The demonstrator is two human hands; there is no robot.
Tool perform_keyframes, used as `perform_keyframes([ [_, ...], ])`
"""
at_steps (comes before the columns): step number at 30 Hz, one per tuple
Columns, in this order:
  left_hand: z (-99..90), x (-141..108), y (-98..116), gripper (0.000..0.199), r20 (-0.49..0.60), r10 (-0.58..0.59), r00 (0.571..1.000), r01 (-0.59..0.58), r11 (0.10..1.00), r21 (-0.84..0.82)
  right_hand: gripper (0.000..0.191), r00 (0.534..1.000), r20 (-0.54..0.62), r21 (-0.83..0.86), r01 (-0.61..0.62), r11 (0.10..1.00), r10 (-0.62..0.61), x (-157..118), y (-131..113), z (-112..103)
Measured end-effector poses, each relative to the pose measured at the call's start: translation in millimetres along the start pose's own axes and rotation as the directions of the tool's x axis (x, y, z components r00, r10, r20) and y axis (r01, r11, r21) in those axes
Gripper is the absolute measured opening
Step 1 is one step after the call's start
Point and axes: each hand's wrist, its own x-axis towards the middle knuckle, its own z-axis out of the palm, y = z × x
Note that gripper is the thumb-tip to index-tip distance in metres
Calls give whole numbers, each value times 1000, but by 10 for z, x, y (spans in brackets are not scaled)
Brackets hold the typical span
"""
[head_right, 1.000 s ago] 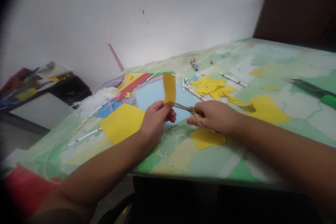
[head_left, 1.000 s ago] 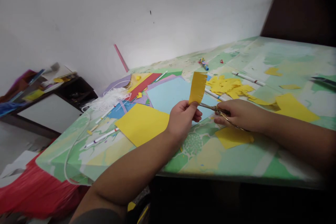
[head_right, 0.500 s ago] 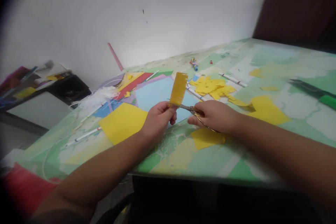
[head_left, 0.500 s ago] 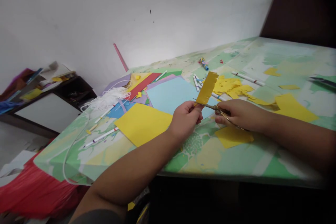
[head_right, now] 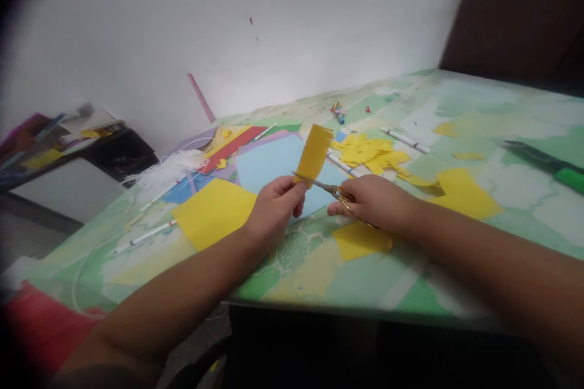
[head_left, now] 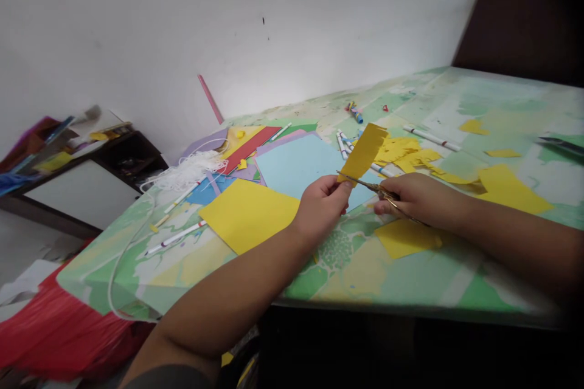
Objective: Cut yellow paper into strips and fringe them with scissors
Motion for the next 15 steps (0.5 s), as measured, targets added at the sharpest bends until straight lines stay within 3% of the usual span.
perform_keyframes([
  [7,2,11,-11,23,-3,-67,998,66,989,-132,43,998,-7,57,68,996,-67,-5,40,18],
  [15,35,5,-4,22,-13,-90,996,89,991,-99,45,998,-11,22,55,998,-55,-16,10,15],
])
